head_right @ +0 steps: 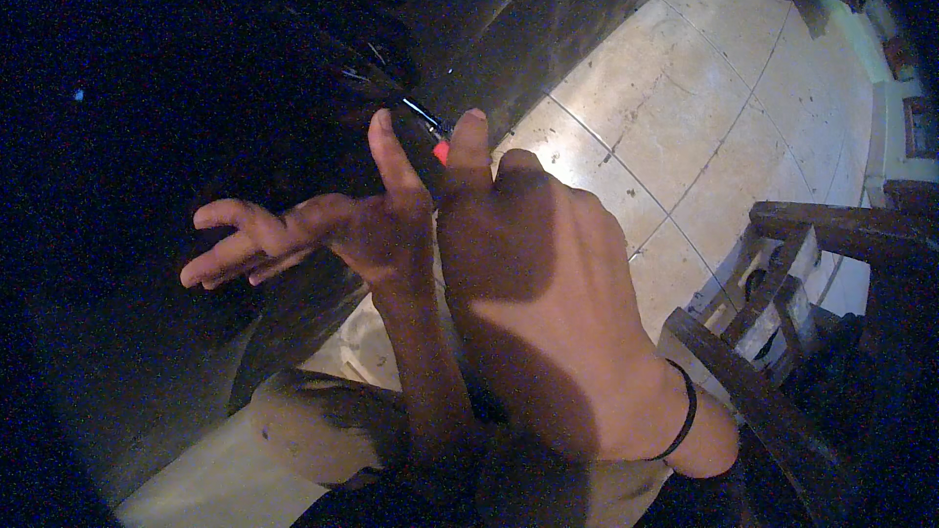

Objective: The person applies a dark protective film onto a surface, smoothing it out with their hands and cutting the excess using a utility knife.

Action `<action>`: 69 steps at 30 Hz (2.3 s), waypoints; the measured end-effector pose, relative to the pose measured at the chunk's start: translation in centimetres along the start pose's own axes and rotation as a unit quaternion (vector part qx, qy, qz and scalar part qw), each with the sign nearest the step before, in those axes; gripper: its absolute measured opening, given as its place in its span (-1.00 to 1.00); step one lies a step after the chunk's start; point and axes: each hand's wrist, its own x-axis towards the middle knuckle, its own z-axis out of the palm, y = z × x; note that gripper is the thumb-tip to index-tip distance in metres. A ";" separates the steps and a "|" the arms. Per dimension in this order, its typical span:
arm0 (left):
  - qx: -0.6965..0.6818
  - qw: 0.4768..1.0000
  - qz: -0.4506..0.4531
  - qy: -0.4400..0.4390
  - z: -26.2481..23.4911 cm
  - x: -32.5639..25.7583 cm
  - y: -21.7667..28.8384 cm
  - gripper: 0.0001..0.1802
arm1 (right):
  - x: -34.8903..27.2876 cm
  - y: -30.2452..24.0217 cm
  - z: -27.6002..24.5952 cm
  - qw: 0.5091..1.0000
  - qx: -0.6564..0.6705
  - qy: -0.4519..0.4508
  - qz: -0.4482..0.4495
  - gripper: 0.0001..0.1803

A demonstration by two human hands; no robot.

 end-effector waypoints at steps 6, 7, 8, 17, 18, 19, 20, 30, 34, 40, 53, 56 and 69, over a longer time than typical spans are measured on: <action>0.004 1.000 -0.013 -0.003 -0.3 0.2 0.0 0.42 | 0.5 0.5 0.6 1.000 0.015 -0.015 -0.021 -0.49; 0.002 1.000 -0.014 -0.004 -0.4 0.4 0.2 0.42 | 0.5 0.6 0.6 1.000 0.005 -0.010 -0.027 -0.50; -0.001 1.000 -0.015 -0.006 -0.5 0.4 0.3 0.42 | 0.5 0.6 0.7 0.999 -0.005 -0.005 -0.031 -0.50; -0.009 0.999 -0.037 -0.017 -0.7 0.1 0.5 0.43 | 0.7 0.2 0.6 1.000 0.001 0.009 -0.025 -0.60; -0.010 0.999 -0.038 -0.020 -0.5 0.1 0.5 0.43 | 0.7 0.1 0.5 1.000 -0.008 0.009 -0.025 -0.60; -0.010 0.999 -0.042 -0.022 -0.5 0.1 0.5 0.43 | 0.7 0.0 0.4 1.000 -0.017 0.010 -0.024 -0.61; -0.009 0.999 -0.045 -0.023 -0.4 0.0 0.6 0.43 | 0.8 0.0 0.5 0.999 -0.023 0.010 -0.024 -0.62; -0.014 0.998 -0.058 -0.027 -0.5 0.5 1.2 0.44 | 2.4 -1.7 -1.6 0.994 -0.020 0.025 -0.105 -0.62; -0.023 0.997 -0.062 -0.033 -0.3 0.0 1.4 0.45 | 2.1 -0.3 -0.1 0.974 -0.065 0.099 -0.194 -0.60; -0.018 0.997 -0.072 -0.031 -0.9 0.7 1.5 0.45 | 1.8 -1.1 -0.4 0.982 -0.055 0.086 -0.158 -0.60; -0.034 0.995 -0.085 -0.046 -1.3 0.7 2.5 0.46 | 0.2 1.2 1.2 0.990 -0.060 0.098 -0.083 -0.68; -0.031 0.994 -0.092 -0.045 -1.5 0.7 2.4 0.47 | 0.3 1.3 1.2 0.988 -0.046 0.108 -0.103 -0.68; -0.033 0.994 -0.095 -0.044 -1.1 0.8 2.6 0.47 | 0.3 0.9 0.7 0.993 -0.035 0.088 -0.068 -0.63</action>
